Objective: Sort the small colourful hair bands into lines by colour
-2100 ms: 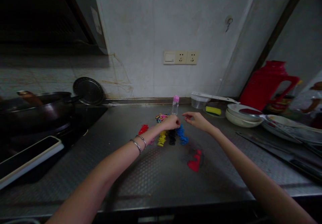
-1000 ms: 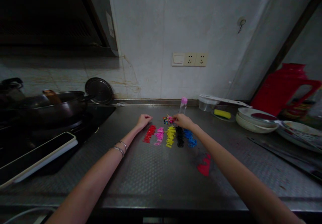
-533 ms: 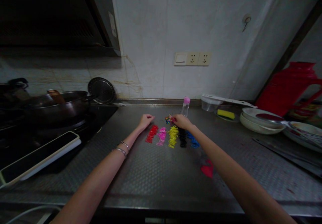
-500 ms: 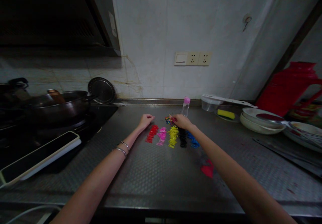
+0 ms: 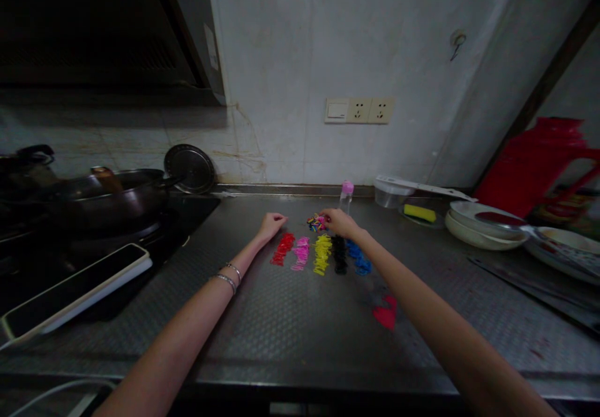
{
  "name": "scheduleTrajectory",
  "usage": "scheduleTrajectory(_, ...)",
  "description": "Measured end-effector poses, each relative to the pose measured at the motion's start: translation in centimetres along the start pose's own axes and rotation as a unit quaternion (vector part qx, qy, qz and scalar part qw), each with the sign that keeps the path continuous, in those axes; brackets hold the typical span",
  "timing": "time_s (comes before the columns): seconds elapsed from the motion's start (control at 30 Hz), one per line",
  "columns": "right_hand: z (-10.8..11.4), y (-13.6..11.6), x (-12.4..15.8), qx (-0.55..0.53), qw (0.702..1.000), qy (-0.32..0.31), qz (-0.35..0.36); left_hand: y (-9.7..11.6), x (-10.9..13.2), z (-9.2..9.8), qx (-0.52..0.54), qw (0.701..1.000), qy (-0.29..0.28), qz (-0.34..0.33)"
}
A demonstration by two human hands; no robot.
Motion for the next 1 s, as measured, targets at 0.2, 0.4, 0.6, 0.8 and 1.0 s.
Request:
scheduleTrajectory(0.2, -1.3, 0.3, -0.1, 0.023, 0.999, -0.023, -0.005, 0.0, 0.1, 0.0, 0.005, 1.000, 0.006, -0.005)
scheduleTrajectory(0.4, -1.7, 0.7, -0.5, 0.015, 1.000, -0.009, 0.000, -0.1, 0.1, 0.0, 0.010, 1.000, 0.003, -0.001)
scheduleTrajectory(0.6, -1.1, 0.6, -1.2, -0.027, 0.999, 0.010, 0.034, -0.2, 0.0, -0.1, 0.020, 1.000, 0.002, 0.000)
scheduleTrajectory(0.8, -0.7, 0.3, -1.5, -0.014, 0.999, 0.011, 0.043, -0.2, 0.0, -0.1, 0.017, 1.000, 0.003, 0.002)
scheduleTrajectory(1.0, -0.4, 0.4, -1.6, 0.012, 0.997, 0.018, 0.071, -0.4, -0.2, -0.2, 0.014, 1.000, 0.004, -0.008)
Point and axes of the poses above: each hand's wrist, its own x-axis away from the middle knuckle, its own z-axis out of the back of the hand, y = z × x, the point moved 4 cm from there along -x, towards the middle knuckle, and after that the axes turned 3 degrees about -x, right-handed, at the moved point
